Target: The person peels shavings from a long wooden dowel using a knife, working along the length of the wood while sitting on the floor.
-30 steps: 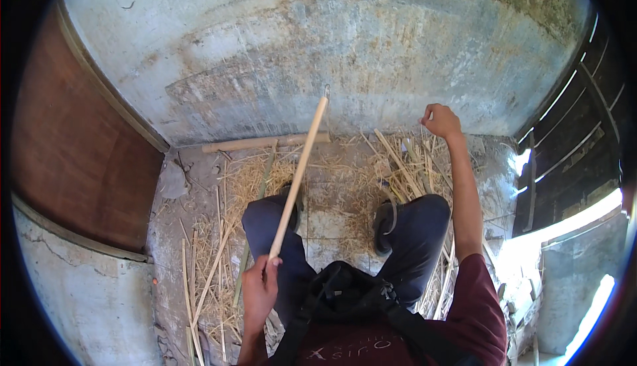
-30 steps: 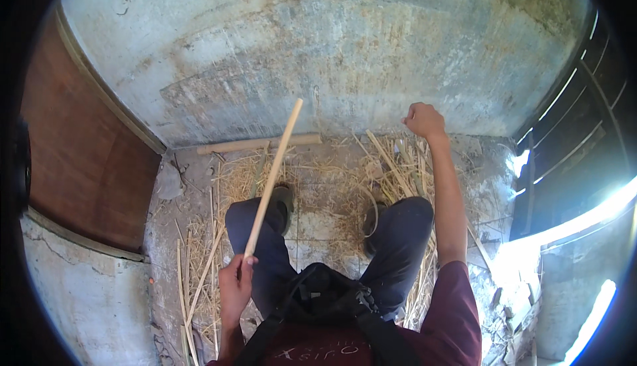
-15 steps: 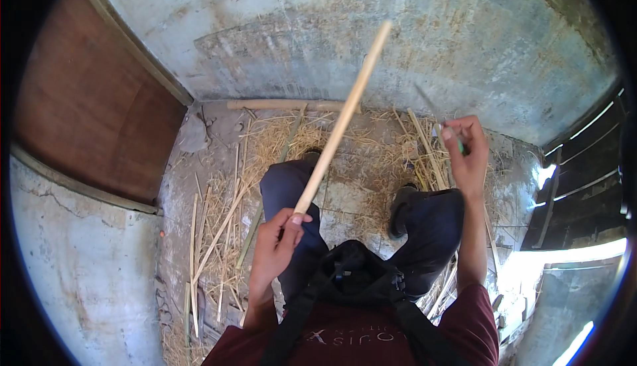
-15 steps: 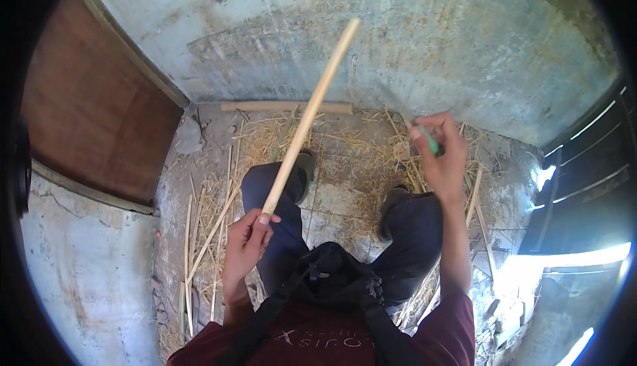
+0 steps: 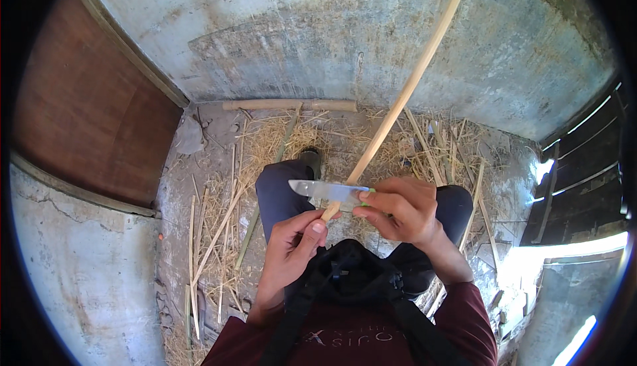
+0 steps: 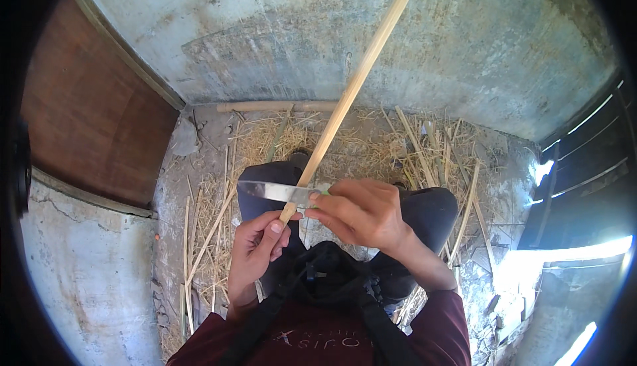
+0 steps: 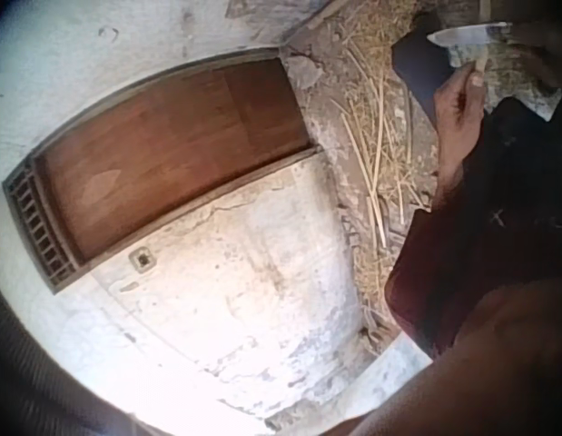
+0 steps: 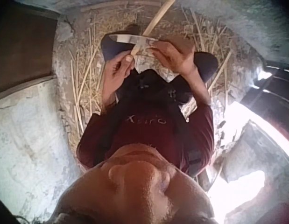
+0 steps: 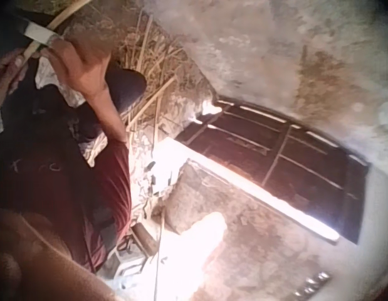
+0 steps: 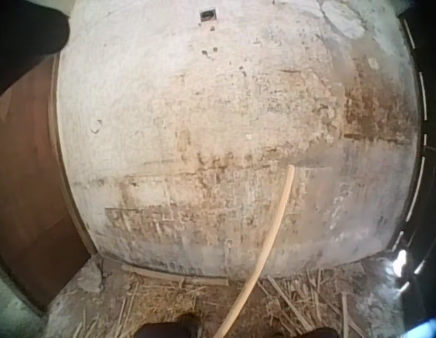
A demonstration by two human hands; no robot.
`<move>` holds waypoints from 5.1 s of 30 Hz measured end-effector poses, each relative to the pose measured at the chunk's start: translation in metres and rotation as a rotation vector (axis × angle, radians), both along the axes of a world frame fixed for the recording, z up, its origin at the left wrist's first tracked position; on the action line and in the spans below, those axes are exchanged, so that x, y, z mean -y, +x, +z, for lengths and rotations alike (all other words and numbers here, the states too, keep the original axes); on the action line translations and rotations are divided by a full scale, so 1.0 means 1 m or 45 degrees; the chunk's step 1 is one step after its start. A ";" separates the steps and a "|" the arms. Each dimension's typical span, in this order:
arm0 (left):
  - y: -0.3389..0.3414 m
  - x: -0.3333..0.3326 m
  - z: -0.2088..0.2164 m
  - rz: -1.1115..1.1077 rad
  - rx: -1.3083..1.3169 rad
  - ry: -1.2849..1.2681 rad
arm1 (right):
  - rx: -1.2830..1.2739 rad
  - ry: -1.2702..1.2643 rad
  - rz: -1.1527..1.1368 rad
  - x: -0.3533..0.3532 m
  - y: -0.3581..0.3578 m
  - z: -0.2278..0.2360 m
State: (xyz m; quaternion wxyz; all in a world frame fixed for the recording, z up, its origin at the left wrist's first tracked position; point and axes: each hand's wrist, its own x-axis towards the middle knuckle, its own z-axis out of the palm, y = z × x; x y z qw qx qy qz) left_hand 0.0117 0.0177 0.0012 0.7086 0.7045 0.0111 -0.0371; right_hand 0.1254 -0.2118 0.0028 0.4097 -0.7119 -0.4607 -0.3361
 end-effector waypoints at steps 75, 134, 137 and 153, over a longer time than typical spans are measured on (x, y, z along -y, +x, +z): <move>-0.024 0.008 0.000 0.053 0.150 0.101 | 0.076 0.057 -0.149 0.031 0.012 0.025; -0.011 0.006 -0.007 -0.294 0.112 0.276 | 0.083 0.039 -0.053 0.021 0.000 0.005; -0.010 0.009 -0.008 -0.310 0.070 0.210 | 0.112 0.026 -0.073 0.020 -0.004 0.003; -0.014 0.019 0.006 -0.115 0.233 0.723 | 0.236 -0.015 -0.261 0.029 -0.007 0.023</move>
